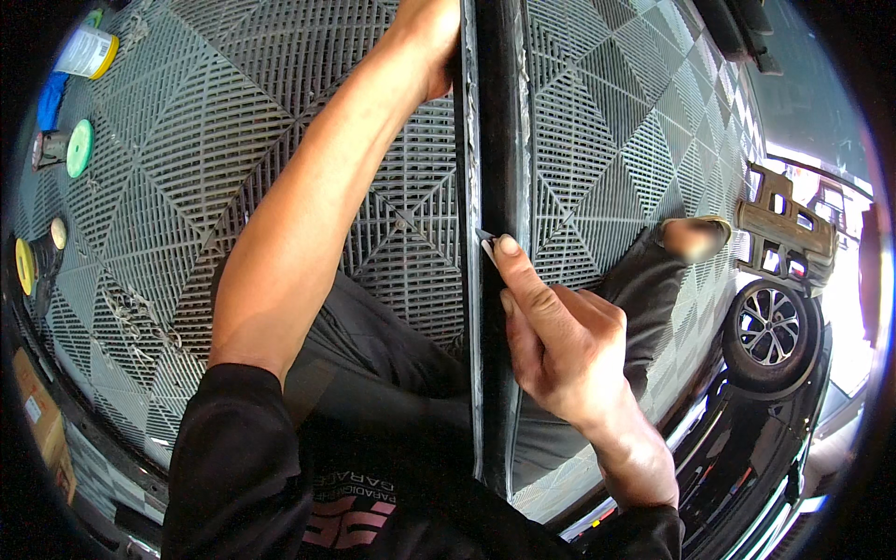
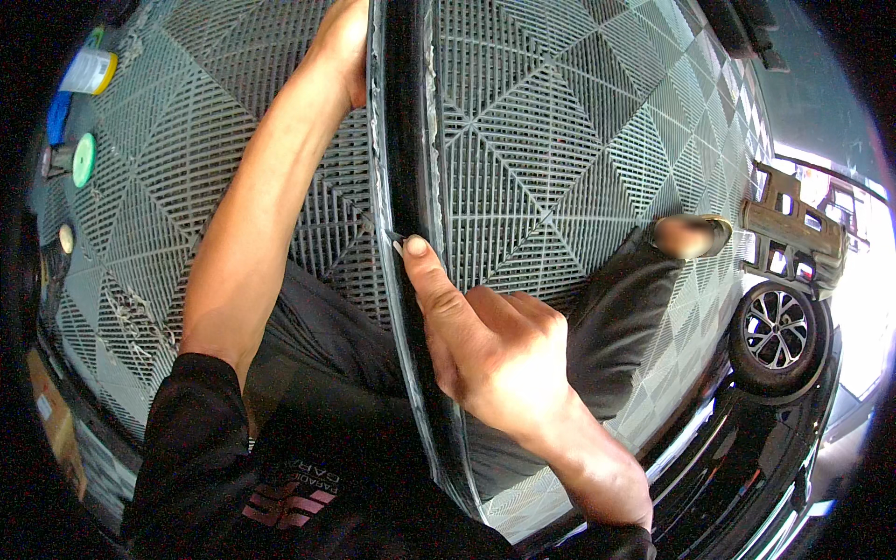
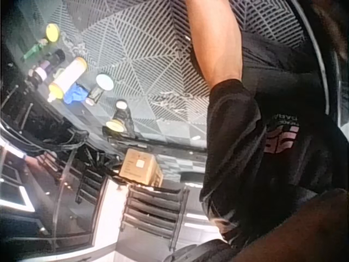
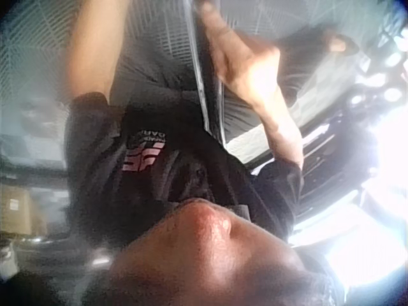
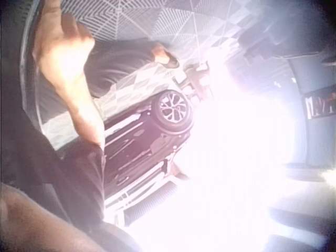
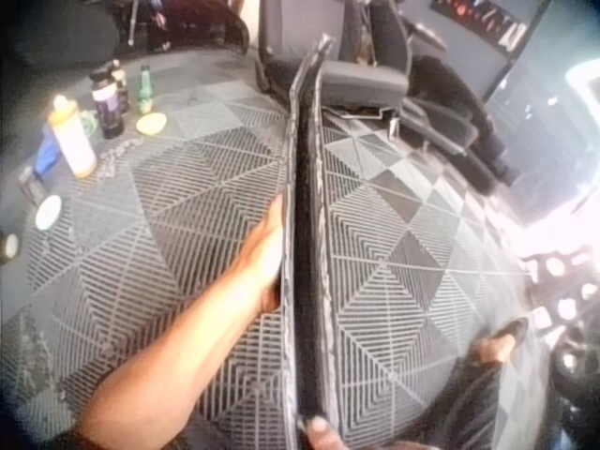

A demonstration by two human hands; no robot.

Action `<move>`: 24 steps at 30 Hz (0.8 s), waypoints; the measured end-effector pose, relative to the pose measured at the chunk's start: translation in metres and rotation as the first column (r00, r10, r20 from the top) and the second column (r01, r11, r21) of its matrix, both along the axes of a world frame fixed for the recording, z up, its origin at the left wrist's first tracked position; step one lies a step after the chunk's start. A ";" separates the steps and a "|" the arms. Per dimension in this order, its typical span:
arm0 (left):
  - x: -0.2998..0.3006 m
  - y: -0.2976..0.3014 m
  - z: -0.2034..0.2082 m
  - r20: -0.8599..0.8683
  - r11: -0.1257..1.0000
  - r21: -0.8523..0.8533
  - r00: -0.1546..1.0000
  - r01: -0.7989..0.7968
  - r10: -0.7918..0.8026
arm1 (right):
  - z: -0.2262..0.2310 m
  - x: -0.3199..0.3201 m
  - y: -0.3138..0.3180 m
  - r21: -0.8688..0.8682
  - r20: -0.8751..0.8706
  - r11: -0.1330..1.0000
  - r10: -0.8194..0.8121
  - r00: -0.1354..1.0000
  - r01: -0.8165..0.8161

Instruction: The person uses a utility knife to carefully trim excess material from the edge of a long black car trim piece. They repeatedly scrape and cut along the seam, removing small strips of material.

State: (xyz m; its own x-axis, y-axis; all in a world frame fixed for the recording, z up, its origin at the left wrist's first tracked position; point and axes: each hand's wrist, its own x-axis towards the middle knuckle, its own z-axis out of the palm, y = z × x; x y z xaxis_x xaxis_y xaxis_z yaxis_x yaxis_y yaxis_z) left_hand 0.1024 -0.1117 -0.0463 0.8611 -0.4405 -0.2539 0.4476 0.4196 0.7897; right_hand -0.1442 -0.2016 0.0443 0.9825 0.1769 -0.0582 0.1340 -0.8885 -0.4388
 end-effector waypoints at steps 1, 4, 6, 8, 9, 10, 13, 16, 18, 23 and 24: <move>0.001 0.000 0.001 0.018 1.000 -0.018 1.000 0.004 -0.004 | -0.001 0.000 0.000 0.008 0.011 1.000 0.002 1.000 -0.002; -0.003 0.005 0.008 0.026 0.997 -0.071 0.999 0.029 -0.027 | -0.003 0.000 0.000 0.035 0.032 0.999 -0.001 0.999 -0.001; -0.003 0.004 0.008 0.021 0.996 -0.087 0.999 0.027 -0.025 | -0.002 -0.001 -0.001 0.055 0.027 0.998 -0.013 1.000 0.012; 0.002 -0.001 0.000 0.020 0.997 -0.082 1.000 0.001 0.001 | -0.006 0.000 0.000 0.098 0.069 0.995 -0.033 0.997 0.026; 0.004 -0.001 -0.004 0.034 0.995 -0.096 0.999 0.002 0.002 | -0.008 0.001 0.001 0.119 0.089 0.992 -0.044 0.995 0.033; 0.005 -0.002 -0.006 0.047 0.994 -0.112 0.999 0.007 -0.002 | -0.008 0.001 0.001 0.118 0.073 0.992 -0.060 0.996 0.051; 0.004 -0.004 -0.007 0.039 0.993 -0.117 0.999 0.003 0.001 | -0.006 0.003 0.002 0.106 0.041 0.991 -0.087 0.995 0.083; 0.003 -0.003 -0.007 0.047 0.994 -0.110 0.999 0.007 -0.002 | -0.005 0.007 0.002 0.077 0.040 0.994 -0.075 0.996 0.072; 0.003 -0.003 -0.008 0.058 0.994 -0.112 0.998 0.011 -0.004 | -0.004 0.009 0.002 0.057 0.035 0.996 -0.072 0.997 0.070; 0.000 -0.003 -0.002 0.002 0.996 -0.083 0.999 -0.031 0.032 | -0.004 0.009 0.001 0.032 0.031 0.998 -0.046 0.998 0.045; 0.001 -0.003 -0.003 0.007 0.997 -0.079 1.000 -0.024 0.024 | -0.003 0.009 0.002 0.029 0.020 0.999 -0.046 0.999 0.046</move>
